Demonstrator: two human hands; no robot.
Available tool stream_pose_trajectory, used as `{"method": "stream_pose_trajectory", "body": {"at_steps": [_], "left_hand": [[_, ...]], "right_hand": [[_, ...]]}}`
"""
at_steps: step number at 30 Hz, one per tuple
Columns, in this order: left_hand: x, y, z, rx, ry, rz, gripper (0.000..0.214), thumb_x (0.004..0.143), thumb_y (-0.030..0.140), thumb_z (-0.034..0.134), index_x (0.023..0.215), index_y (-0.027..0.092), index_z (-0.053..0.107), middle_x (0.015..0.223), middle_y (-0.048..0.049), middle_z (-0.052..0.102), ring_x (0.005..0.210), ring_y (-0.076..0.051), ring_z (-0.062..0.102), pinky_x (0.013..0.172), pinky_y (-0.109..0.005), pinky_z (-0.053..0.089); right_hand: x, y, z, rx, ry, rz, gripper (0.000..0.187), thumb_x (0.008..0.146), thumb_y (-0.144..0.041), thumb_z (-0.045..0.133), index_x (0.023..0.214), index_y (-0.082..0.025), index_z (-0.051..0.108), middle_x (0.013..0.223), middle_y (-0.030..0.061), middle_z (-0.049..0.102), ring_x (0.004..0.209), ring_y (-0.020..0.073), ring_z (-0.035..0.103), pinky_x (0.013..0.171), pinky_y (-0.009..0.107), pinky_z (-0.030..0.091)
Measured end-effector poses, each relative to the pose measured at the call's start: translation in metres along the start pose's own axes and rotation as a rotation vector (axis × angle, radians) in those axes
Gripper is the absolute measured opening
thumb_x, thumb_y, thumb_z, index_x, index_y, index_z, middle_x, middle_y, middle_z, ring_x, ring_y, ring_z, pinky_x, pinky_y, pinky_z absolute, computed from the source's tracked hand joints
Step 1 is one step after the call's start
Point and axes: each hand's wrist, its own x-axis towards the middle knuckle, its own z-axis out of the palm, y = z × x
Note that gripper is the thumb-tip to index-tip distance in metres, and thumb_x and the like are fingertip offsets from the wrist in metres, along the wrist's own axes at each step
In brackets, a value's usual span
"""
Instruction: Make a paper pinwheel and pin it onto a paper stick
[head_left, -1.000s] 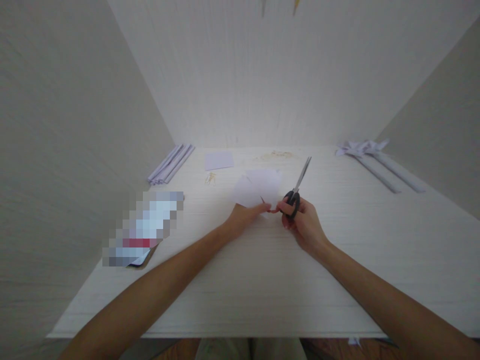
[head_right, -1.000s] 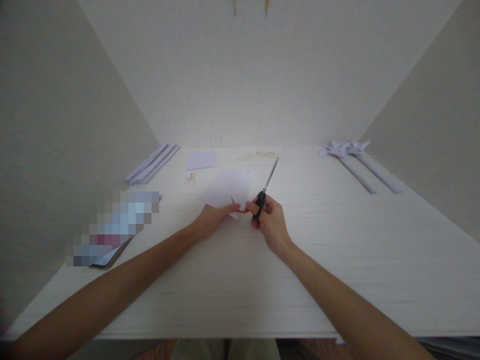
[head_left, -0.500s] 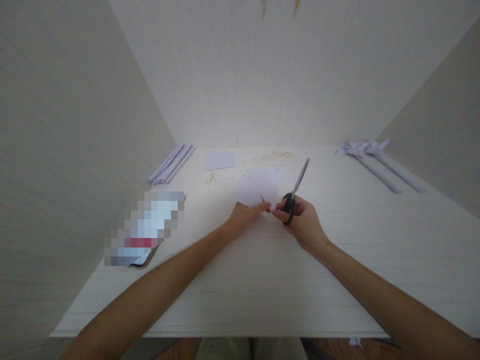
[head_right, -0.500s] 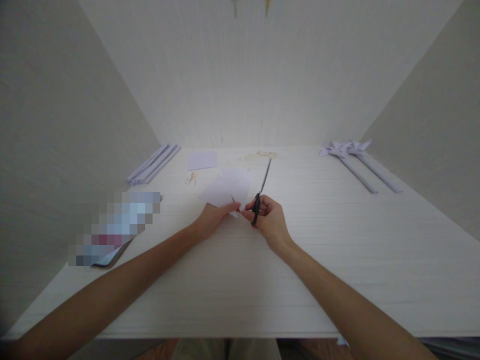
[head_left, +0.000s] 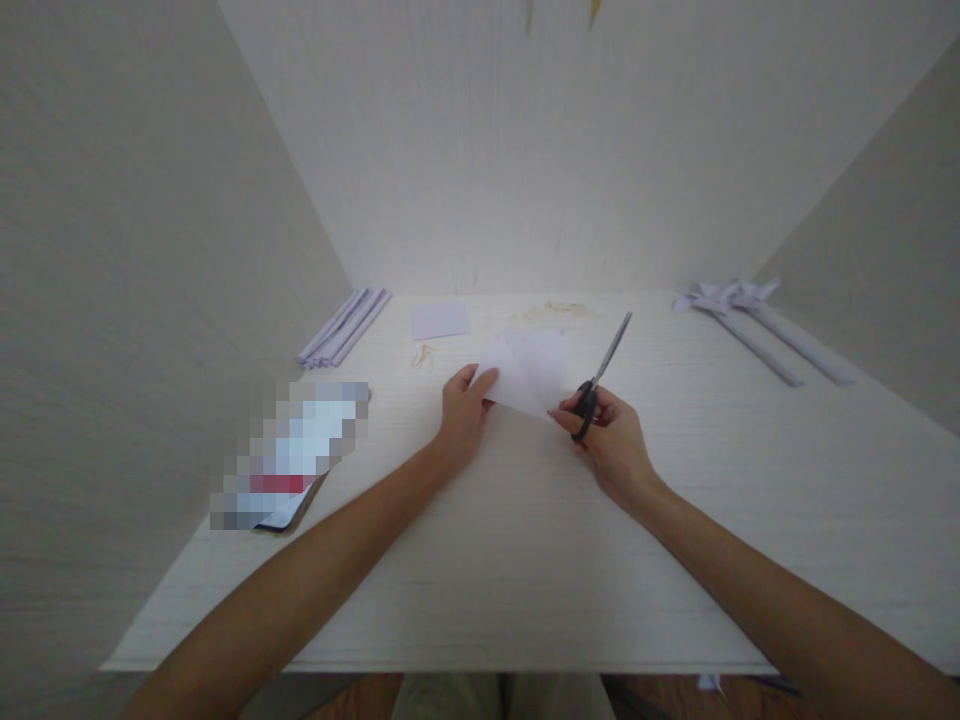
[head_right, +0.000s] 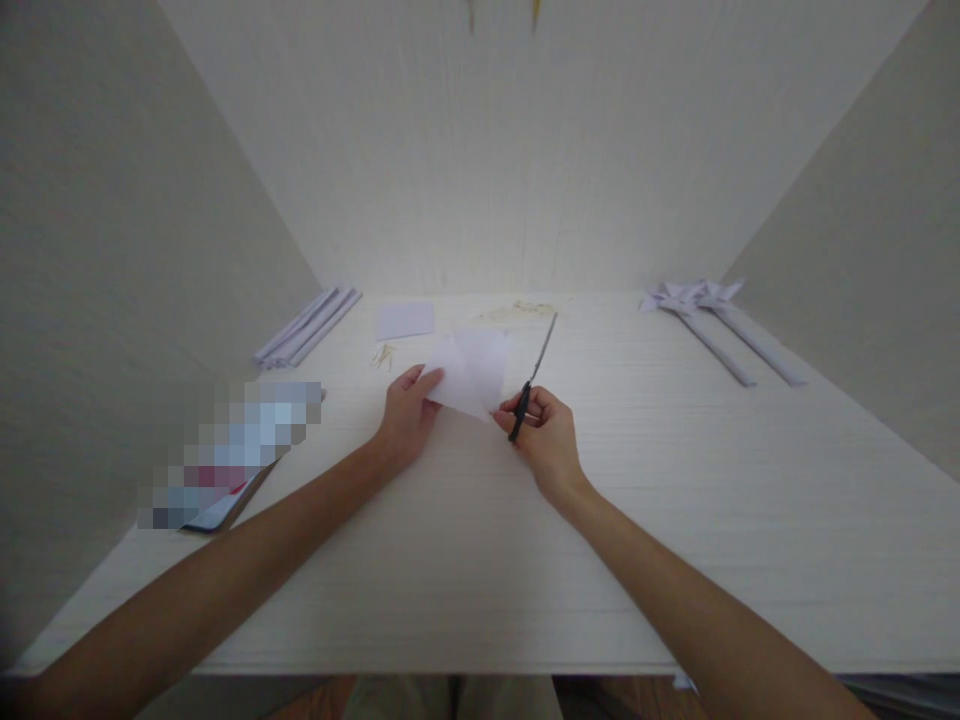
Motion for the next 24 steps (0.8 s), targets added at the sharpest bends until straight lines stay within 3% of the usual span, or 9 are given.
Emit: {"method": "stream_pose_trajectory", "body": {"at_steps": [12, 18, 24], "left_hand": [[-0.007, -0.006, -0.003, 0.223, -0.231, -0.106, 0.023, 0.055, 0.026, 0.069, 0.074, 0.013, 0.064, 0.075, -0.005, 0.067, 0.068, -0.014, 0.06, 0.07, -0.03, 0.045], [-0.005, -0.007, -0.004, 0.293, -0.123, -0.004, 0.022, 0.057, 0.029, 0.067, 0.071, 0.012, 0.064, 0.074, -0.0053, 0.067, 0.068, -0.015, 0.06, 0.067, -0.029, 0.045], [-0.011, -0.001, 0.003, 0.378, -0.098, 0.037, 0.024, 0.058, 0.03, 0.066, 0.072, 0.012, 0.064, 0.072, -0.0045, 0.067, 0.063, -0.014, 0.059, 0.063, -0.028, 0.046]], "right_hand": [[0.012, 0.001, -0.007, 0.229, 0.259, -0.093, 0.019, 0.055, -0.019, 0.068, 0.062, -0.017, 0.05, 0.048, -0.0084, 0.047, 0.034, 0.0025, 0.037, 0.031, 0.015, 0.025], [0.008, -0.001, -0.003, 0.284, 0.103, -0.04, 0.023, 0.064, -0.028, 0.066, 0.066, -0.017, 0.046, 0.072, -0.0003, 0.063, 0.033, 0.001, 0.039, 0.03, 0.015, 0.025], [-0.003, 0.002, 0.004, 0.096, -0.043, -0.033, 0.024, 0.06, -0.028, 0.069, 0.065, -0.017, 0.048, 0.064, -0.004, 0.057, 0.034, 0.0024, 0.042, 0.03, 0.016, 0.029]]}}
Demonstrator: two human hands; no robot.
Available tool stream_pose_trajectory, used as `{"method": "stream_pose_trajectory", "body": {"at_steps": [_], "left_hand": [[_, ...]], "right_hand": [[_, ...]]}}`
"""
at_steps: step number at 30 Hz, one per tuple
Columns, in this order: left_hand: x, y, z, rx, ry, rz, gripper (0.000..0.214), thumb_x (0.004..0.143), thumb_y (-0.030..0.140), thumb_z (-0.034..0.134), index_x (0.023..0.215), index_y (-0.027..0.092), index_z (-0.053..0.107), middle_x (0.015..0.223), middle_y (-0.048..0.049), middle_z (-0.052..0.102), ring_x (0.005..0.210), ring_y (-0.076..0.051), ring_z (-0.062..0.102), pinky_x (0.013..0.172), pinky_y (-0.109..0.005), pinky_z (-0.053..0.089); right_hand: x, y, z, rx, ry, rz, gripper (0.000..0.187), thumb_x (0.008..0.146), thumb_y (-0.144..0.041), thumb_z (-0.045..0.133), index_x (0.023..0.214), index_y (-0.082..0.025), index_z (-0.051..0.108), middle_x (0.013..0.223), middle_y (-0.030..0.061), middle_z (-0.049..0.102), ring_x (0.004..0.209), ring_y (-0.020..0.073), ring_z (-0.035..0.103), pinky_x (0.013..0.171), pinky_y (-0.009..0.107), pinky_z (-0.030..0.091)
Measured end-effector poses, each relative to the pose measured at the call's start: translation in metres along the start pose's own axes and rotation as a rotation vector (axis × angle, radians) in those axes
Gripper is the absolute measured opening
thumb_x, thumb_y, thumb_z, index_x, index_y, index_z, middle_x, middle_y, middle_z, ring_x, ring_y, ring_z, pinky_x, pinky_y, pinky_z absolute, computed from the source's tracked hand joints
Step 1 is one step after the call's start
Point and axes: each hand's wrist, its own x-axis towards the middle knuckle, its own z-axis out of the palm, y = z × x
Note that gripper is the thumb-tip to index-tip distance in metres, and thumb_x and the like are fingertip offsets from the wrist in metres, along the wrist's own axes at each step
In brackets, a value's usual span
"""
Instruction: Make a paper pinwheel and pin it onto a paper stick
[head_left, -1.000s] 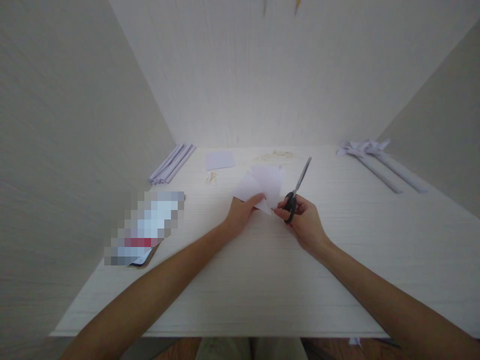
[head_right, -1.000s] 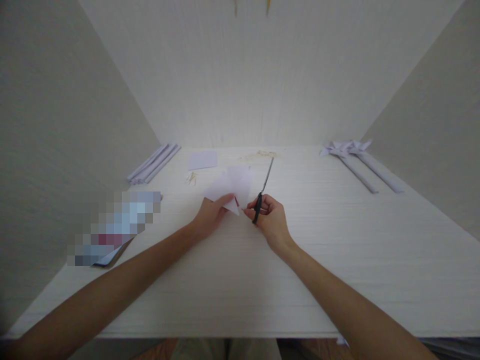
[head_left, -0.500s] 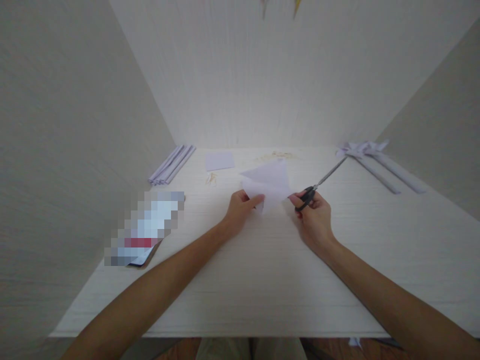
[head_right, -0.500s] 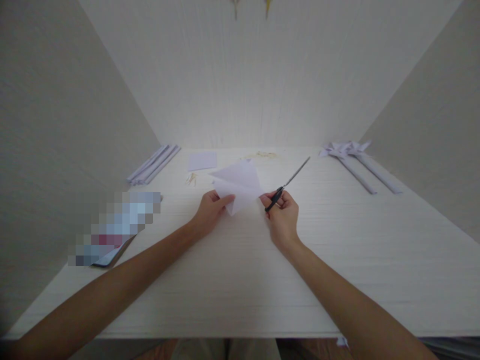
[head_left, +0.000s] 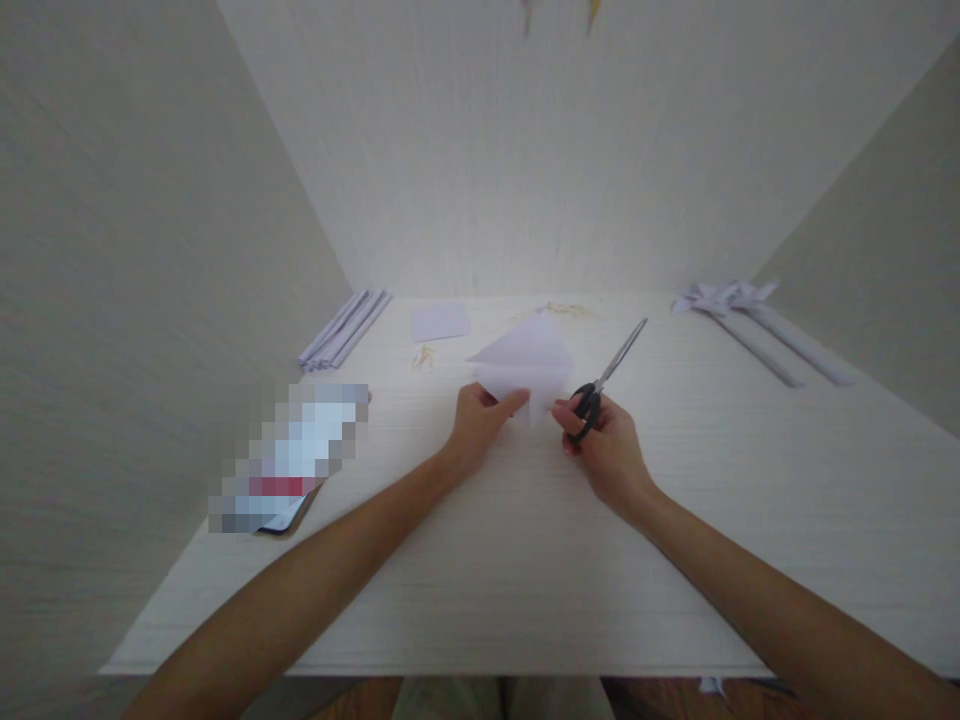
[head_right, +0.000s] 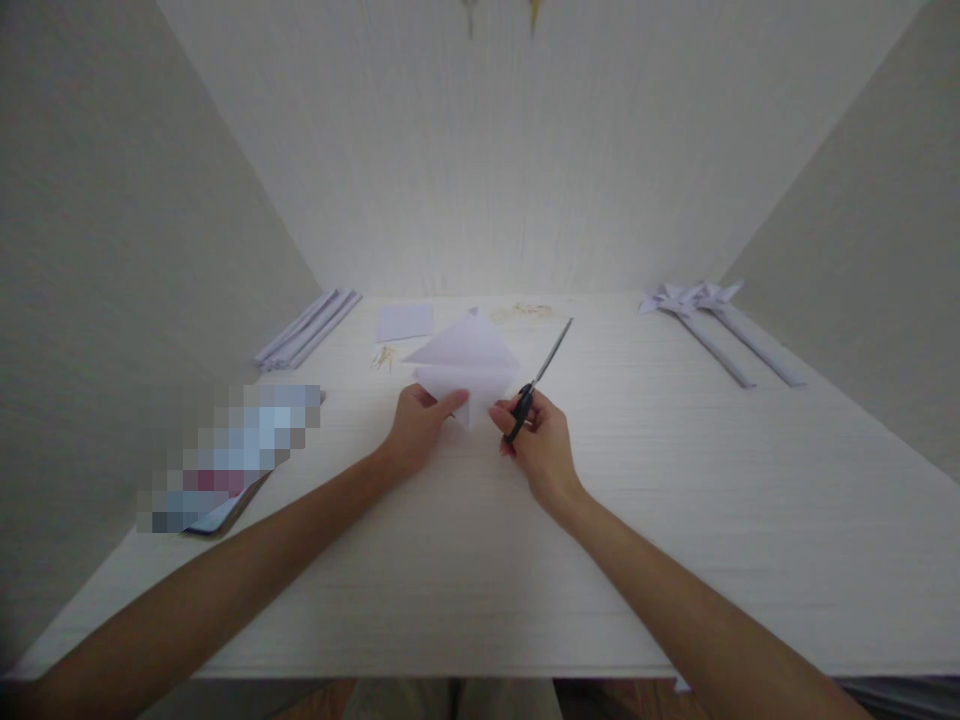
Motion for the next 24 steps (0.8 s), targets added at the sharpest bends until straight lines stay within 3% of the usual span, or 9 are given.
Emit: {"method": "stream_pose_trajectory", "body": {"at_steps": [5, 12, 16, 24], "left_hand": [[-0.0072, 0.0061, 0.0022, 0.07, -0.088, 0.017, 0.029, 0.058, 0.032, 0.066, 0.079, 0.012, 0.064, 0.082, -0.0056, 0.068, 0.072, -0.017, 0.06, 0.067, -0.029, 0.047], [-0.0105, 0.0057, 0.0042, 0.181, -0.188, 0.121, 0.028, 0.062, 0.028, 0.063, 0.087, 0.016, 0.062, 0.095, -0.0078, 0.066, 0.085, -0.02, 0.059, 0.074, -0.032, 0.047], [-0.0099, 0.0042, 0.0054, 0.206, -0.118, 0.116, 0.026, 0.062, 0.026, 0.062, 0.087, 0.016, 0.061, 0.091, -0.0066, 0.066, 0.087, -0.019, 0.058, 0.078, -0.034, 0.046], [-0.0073, 0.0059, 0.0047, 0.184, 0.018, 0.067, 0.013, 0.06, 0.027, 0.062, 0.062, 0.017, 0.054, 0.063, -0.0022, 0.062, 0.08, -0.019, 0.059, 0.072, -0.032, 0.047]], "right_hand": [[-0.0022, -0.001, -0.0003, -0.117, 0.002, -0.067, 0.024, 0.06, -0.026, 0.068, 0.064, -0.018, 0.046, 0.048, -0.0088, 0.045, 0.034, 0.0039, 0.039, 0.031, 0.016, 0.03], [-0.0016, -0.0032, -0.0005, -0.14, -0.025, -0.099, 0.023, 0.062, -0.027, 0.067, 0.066, -0.018, 0.046, 0.049, -0.0082, 0.044, 0.035, 0.0038, 0.039, 0.031, 0.016, 0.031], [-0.0014, -0.0023, -0.0002, -0.118, -0.036, -0.068, 0.023, 0.062, -0.029, 0.066, 0.066, -0.018, 0.046, 0.05, -0.0079, 0.045, 0.034, 0.0037, 0.04, 0.03, 0.016, 0.031], [-0.0031, -0.0023, 0.0011, -0.09, -0.079, 0.0, 0.025, 0.056, -0.026, 0.071, 0.064, -0.017, 0.049, 0.064, -0.0028, 0.058, 0.036, 0.0038, 0.044, 0.031, 0.016, 0.036]]}}
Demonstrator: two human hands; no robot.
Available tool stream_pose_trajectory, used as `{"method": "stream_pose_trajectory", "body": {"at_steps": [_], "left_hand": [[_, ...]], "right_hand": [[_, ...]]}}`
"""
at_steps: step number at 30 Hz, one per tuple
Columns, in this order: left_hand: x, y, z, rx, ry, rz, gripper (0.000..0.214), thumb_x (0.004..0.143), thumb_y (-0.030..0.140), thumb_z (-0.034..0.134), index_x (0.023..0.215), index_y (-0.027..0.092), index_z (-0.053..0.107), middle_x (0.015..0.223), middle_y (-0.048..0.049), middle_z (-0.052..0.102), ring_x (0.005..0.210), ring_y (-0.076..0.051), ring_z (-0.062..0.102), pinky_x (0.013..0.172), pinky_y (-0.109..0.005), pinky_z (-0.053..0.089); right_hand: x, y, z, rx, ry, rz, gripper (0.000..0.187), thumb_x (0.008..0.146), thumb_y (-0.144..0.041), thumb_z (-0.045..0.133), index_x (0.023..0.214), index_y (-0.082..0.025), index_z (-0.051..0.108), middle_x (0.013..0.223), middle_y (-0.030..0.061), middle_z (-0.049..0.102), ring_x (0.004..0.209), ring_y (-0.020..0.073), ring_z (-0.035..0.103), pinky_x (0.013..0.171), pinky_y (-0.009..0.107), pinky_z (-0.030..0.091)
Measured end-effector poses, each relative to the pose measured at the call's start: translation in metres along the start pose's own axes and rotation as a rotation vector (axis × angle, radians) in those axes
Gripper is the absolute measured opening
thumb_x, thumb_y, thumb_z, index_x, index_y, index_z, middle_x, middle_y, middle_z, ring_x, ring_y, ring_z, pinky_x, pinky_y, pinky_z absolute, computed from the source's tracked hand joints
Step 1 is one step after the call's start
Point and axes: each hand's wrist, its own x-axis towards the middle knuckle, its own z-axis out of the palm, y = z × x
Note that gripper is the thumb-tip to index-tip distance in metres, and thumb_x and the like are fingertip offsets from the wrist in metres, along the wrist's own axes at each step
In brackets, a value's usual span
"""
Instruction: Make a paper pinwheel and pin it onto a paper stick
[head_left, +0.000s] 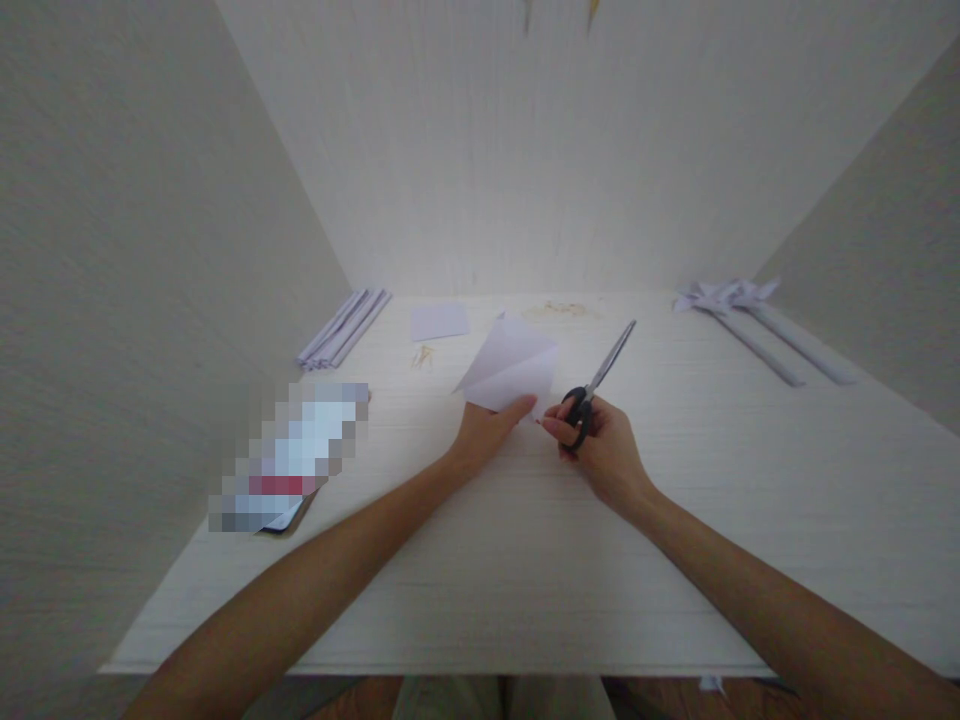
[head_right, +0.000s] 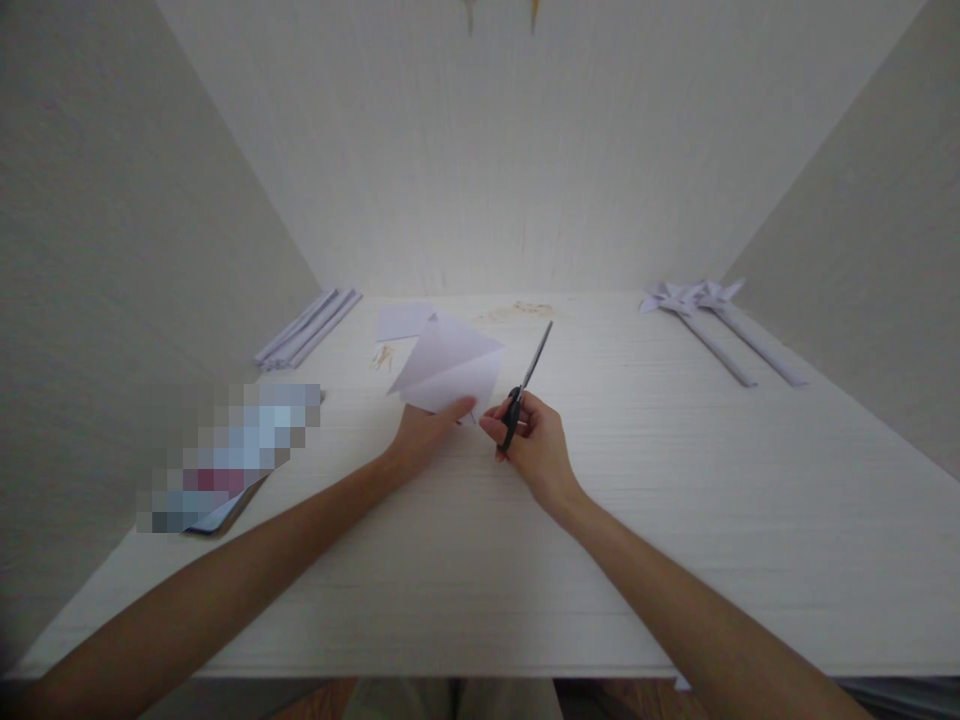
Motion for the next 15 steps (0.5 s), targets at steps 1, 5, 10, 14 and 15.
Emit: {"method": "stream_pose_trajectory", "body": {"at_steps": [1, 5, 10, 14, 15], "left_hand": [[0.0004, -0.0004, -0.0001, 0.001, 0.009, 0.0, 0.013, 0.061, 0.027, 0.062, 0.062, 0.018, 0.054, 0.062, -0.0018, 0.062, 0.079, -0.019, 0.059, 0.071, -0.032, 0.047], [0.0014, -0.0019, -0.0001, 0.008, 0.019, -0.005, 0.012, 0.061, 0.027, 0.061, 0.062, 0.017, 0.055, 0.062, -0.002, 0.062, 0.079, -0.019, 0.059, 0.071, -0.033, 0.047], [0.0004, -0.0005, 0.0008, 0.015, -0.01, 0.009, 0.01, 0.061, 0.025, 0.061, 0.065, 0.017, 0.057, 0.074, -0.0042, 0.065, 0.079, -0.019, 0.059, 0.072, -0.033, 0.047], [-0.0013, 0.001, 0.0008, 0.033, -0.037, 0.051, 0.018, 0.062, 0.025, 0.06, 0.077, 0.016, 0.061, 0.082, -0.0057, 0.066, 0.082, -0.019, 0.059, 0.075, -0.033, 0.046], [-0.0017, 0.0012, 0.0008, 0.038, -0.045, 0.057, 0.02, 0.062, 0.025, 0.06, 0.08, 0.016, 0.061, 0.084, -0.006, 0.066, 0.082, -0.019, 0.059, 0.076, -0.033, 0.046]], "right_hand": [[-0.0006, -0.0004, 0.0001, -0.008, -0.004, 0.002, 0.025, 0.056, -0.026, 0.071, 0.063, -0.016, 0.05, 0.065, -0.0023, 0.059, 0.037, 0.0039, 0.044, 0.031, 0.017, 0.036], [-0.0026, -0.0016, 0.0001, -0.022, -0.053, -0.006, 0.024, 0.054, -0.024, 0.072, 0.062, -0.016, 0.05, 0.071, -0.0006, 0.061, 0.038, 0.0034, 0.043, 0.032, 0.017, 0.037], [-0.0023, -0.0023, 0.0001, -0.04, -0.013, -0.013, 0.026, 0.052, -0.024, 0.073, 0.061, -0.016, 0.051, 0.067, -0.0014, 0.06, 0.039, 0.0042, 0.044, 0.033, 0.018, 0.039], [-0.0012, -0.0016, 0.0001, -0.029, 0.016, 0.003, 0.028, 0.051, -0.026, 0.074, 0.06, -0.017, 0.05, 0.064, -0.003, 0.058, 0.036, 0.0038, 0.043, 0.031, 0.017, 0.036], [-0.001, -0.0012, 0.0, -0.023, 0.017, 0.003, 0.028, 0.051, -0.026, 0.074, 0.06, -0.016, 0.05, 0.063, -0.0032, 0.058, 0.036, 0.0037, 0.043, 0.031, 0.017, 0.035]]}}
